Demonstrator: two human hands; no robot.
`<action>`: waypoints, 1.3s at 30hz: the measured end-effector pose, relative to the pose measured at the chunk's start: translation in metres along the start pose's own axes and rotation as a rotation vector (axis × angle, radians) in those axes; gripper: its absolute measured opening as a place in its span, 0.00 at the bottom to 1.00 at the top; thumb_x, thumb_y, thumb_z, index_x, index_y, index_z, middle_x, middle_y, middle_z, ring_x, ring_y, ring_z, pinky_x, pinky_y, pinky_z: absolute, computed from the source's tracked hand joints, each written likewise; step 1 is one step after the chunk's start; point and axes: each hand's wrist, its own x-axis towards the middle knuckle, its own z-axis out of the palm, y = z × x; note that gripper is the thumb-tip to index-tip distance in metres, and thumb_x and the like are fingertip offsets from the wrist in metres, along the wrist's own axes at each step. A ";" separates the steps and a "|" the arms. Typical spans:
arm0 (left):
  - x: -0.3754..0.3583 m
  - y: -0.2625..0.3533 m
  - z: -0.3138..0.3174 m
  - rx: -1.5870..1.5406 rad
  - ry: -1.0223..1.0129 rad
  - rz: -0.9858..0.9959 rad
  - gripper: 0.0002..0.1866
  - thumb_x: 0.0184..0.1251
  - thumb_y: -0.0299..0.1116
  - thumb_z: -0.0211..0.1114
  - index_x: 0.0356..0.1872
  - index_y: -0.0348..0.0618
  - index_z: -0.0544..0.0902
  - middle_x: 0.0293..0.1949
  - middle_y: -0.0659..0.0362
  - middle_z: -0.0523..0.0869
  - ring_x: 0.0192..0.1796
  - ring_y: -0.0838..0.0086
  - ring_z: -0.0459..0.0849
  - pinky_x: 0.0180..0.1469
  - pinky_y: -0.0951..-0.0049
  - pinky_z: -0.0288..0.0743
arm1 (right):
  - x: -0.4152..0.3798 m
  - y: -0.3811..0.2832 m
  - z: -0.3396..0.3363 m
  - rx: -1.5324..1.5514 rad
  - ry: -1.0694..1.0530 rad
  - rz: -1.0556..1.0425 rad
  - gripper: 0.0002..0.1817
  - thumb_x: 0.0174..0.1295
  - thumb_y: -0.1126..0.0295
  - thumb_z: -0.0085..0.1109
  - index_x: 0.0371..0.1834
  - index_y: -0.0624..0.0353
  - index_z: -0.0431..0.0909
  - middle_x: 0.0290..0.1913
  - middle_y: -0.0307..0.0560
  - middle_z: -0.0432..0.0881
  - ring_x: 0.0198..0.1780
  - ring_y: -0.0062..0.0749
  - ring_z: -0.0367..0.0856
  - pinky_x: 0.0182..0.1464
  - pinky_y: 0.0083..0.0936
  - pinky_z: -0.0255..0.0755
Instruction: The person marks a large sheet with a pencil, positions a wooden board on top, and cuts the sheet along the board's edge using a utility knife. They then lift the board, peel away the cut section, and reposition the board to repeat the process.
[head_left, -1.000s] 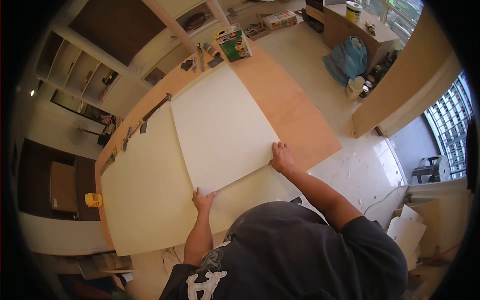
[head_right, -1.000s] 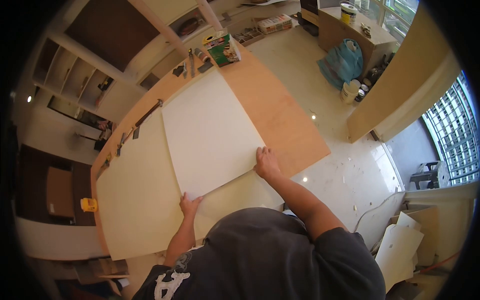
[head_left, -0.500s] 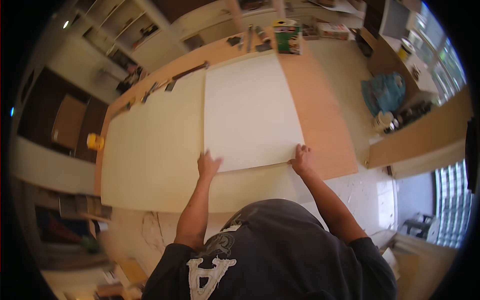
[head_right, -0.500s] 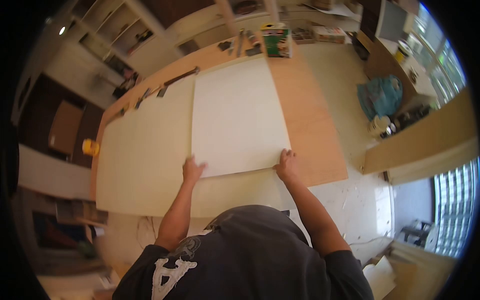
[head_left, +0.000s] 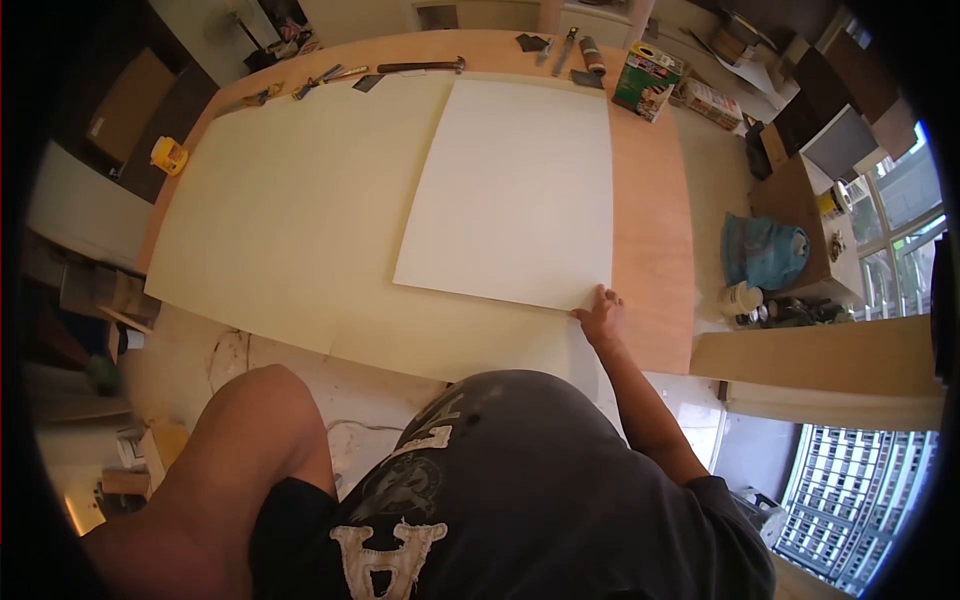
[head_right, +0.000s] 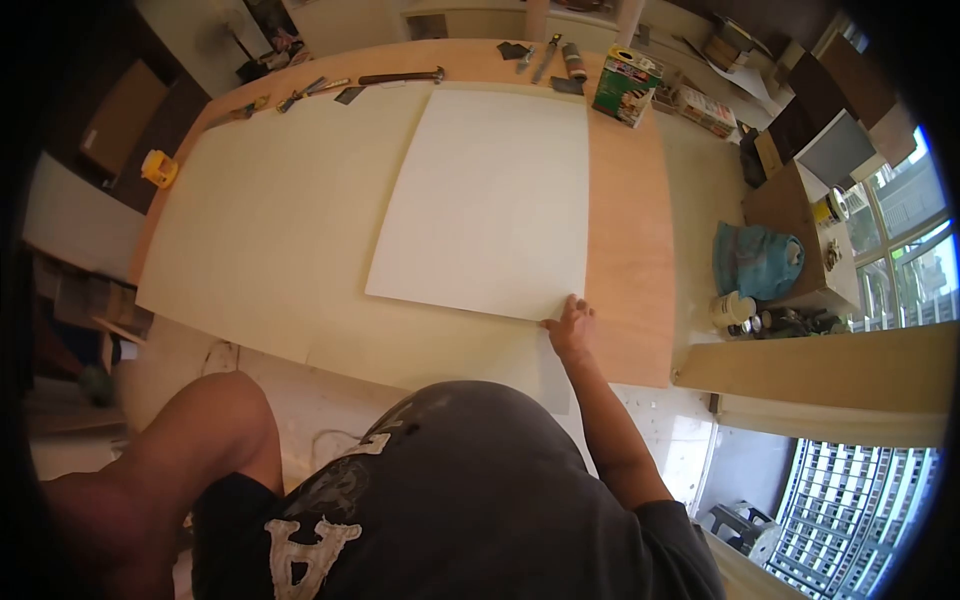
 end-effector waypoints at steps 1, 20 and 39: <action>0.000 0.001 0.000 -0.016 -0.002 -0.006 0.16 0.70 0.40 0.63 0.51 0.40 0.80 0.54 0.57 0.82 0.50 0.72 0.82 0.53 0.66 0.75 | -0.001 0.001 0.003 -0.005 0.034 -0.012 0.43 0.46 0.60 0.81 0.63 0.71 0.73 0.56 0.65 0.79 0.58 0.60 0.75 0.62 0.46 0.71; 0.010 0.017 -0.007 -0.138 -0.061 -0.067 0.04 0.70 0.32 0.63 0.42 0.47 0.81 0.46 0.66 0.85 0.42 0.79 0.85 0.44 0.78 0.82 | -0.002 0.006 0.009 0.062 0.091 -0.002 0.45 0.42 0.61 0.82 0.63 0.72 0.73 0.57 0.62 0.79 0.59 0.61 0.74 0.62 0.44 0.72; -0.302 -0.040 0.029 0.401 0.114 -1.576 0.12 0.71 0.26 0.57 0.51 0.33 0.82 0.29 0.64 0.80 0.30 0.83 0.77 0.33 0.80 0.76 | -0.001 0.008 0.007 0.076 0.032 -0.011 0.45 0.45 0.60 0.81 0.66 0.72 0.74 0.63 0.67 0.77 0.64 0.63 0.73 0.66 0.42 0.69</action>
